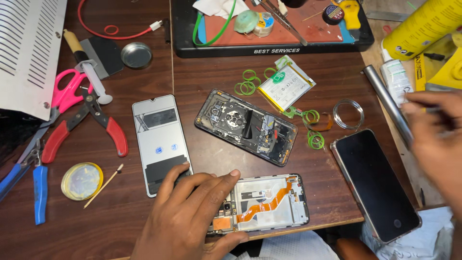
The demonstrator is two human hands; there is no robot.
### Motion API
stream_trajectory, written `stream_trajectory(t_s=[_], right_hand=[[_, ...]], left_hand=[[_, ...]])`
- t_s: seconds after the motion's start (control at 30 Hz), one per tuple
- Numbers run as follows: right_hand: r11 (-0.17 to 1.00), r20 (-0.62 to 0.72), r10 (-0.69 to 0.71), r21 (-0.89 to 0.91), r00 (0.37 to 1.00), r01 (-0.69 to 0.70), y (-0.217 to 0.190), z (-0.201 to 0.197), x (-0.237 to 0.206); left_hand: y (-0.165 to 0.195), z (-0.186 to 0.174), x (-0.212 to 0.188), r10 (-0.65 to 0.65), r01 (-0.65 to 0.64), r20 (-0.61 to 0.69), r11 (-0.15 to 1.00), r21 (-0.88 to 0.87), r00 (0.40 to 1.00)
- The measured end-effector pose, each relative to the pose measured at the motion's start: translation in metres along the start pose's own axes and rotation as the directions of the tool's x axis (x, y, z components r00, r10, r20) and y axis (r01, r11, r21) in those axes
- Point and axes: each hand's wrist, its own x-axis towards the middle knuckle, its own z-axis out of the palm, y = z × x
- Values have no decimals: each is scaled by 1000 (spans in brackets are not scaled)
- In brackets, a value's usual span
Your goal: The person disassembles a smartphone, removes the battery and screen, and uses a soldering iron to work on the motherboard. They then reattach the battery connector and place the screen aside.
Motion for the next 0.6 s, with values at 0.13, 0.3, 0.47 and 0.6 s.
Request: stream_trajectory(t_s=[0.13, 0.3, 0.47, 0.6], right_hand=[[960, -9, -146, -241, 989, 139, 73, -4, 6], [910, 13, -135, -394, 991, 129, 106, 1, -18], [970, 10, -17, -243, 1000, 19, 165, -7, -7], [947, 136, 195, 232, 971, -223, 194, -19, -13]], left_hand=[[0, 1, -1, 12, -12, 0, 1000, 13, 1000], [5, 3, -2, 8, -8, 0, 1000, 26, 1000], [7, 4, -5, 16, -16, -4, 1000, 26, 1000], [5, 3, -8, 22, -22, -9, 1000, 19, 1000]])
